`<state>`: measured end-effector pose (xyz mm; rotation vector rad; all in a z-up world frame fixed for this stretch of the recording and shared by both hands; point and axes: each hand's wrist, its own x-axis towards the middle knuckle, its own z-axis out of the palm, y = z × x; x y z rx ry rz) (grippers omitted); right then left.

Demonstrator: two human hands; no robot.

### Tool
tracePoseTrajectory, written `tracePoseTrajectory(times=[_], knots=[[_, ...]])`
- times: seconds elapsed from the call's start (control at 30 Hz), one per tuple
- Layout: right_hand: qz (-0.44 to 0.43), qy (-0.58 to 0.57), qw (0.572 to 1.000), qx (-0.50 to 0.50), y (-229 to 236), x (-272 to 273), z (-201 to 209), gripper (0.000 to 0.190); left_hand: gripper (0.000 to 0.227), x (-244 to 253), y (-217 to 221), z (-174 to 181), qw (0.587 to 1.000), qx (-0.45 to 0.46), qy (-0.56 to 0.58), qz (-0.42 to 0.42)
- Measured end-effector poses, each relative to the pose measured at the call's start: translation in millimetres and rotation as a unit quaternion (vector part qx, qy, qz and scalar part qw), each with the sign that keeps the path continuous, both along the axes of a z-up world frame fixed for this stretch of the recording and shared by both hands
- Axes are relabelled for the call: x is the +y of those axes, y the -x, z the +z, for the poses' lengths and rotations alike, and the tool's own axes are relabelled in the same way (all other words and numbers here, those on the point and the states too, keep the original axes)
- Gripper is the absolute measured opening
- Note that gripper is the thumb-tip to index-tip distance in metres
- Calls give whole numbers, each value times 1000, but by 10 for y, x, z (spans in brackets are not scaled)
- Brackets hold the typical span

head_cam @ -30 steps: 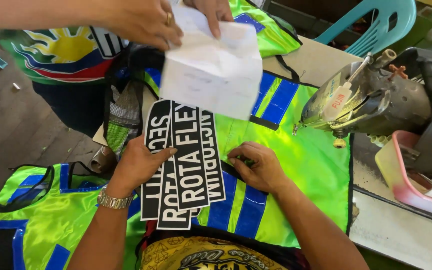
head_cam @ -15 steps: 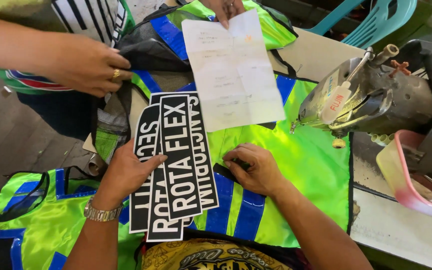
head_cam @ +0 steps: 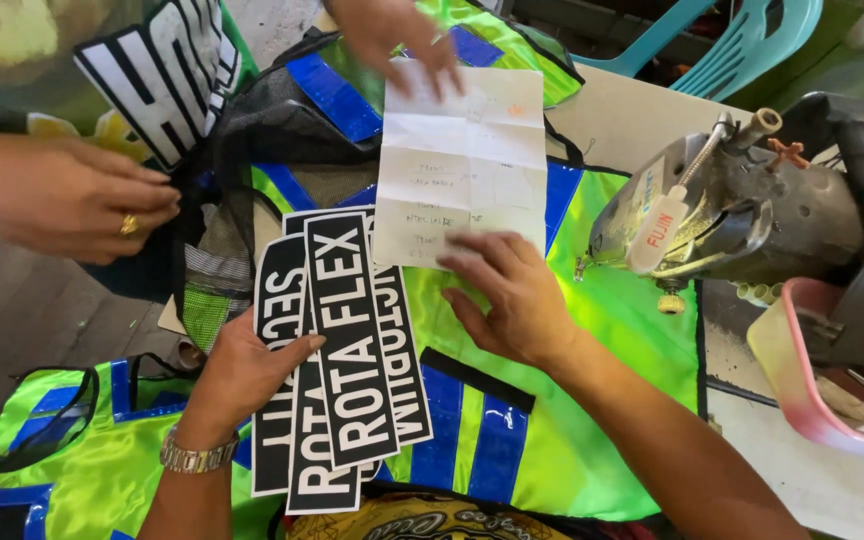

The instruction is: The person is matching and placing printed labels onto neon green reflective vests according to a handwritten instruction sheet.

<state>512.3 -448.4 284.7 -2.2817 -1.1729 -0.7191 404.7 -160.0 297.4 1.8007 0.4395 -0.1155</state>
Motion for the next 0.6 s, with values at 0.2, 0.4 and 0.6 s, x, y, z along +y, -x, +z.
tracePoseTrajectory(times=[0.2,0.4,0.6], knots=[[-68,179,979,65,-104,15,-337,60,30,31,-17,-78,1000,-7,12,13],[-74,206,966,137,-59,32,-243,59,35,66,-41,-159,1000,6,-1,10],[-79,213,963,148,-79,33,-258,60,33,40,-61,-101,999,15,12,25]])
